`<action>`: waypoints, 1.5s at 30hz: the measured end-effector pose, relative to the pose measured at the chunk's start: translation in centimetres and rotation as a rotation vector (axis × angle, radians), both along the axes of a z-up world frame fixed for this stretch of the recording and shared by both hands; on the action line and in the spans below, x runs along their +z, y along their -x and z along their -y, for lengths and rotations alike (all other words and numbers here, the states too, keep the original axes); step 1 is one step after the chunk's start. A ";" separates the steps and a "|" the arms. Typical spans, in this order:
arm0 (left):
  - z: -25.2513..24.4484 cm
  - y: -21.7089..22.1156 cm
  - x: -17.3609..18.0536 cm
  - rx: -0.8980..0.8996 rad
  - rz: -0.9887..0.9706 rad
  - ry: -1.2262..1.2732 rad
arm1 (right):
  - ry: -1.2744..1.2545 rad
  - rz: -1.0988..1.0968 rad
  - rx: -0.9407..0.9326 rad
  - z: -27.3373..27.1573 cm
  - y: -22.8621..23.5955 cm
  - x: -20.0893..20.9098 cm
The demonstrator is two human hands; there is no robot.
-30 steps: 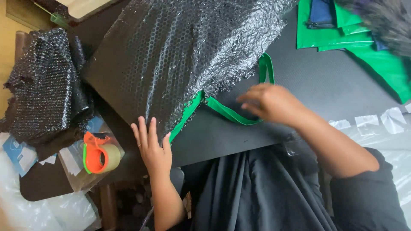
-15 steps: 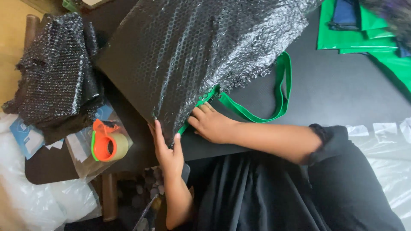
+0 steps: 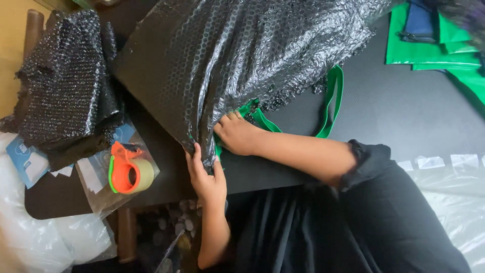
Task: Wrapping a flat object in black bubble wrap and securing it with adhesive tape using a dispenser.
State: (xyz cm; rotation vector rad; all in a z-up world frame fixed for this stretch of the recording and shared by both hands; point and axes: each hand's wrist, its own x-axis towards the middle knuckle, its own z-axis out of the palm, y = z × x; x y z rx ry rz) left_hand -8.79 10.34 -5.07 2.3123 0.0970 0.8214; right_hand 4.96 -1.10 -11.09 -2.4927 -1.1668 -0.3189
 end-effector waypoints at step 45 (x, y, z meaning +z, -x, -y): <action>-9.2 -5.3 1.7 0.123 0.023 -0.085 | -0.461 0.147 -0.703 35.4 -18.5 9.3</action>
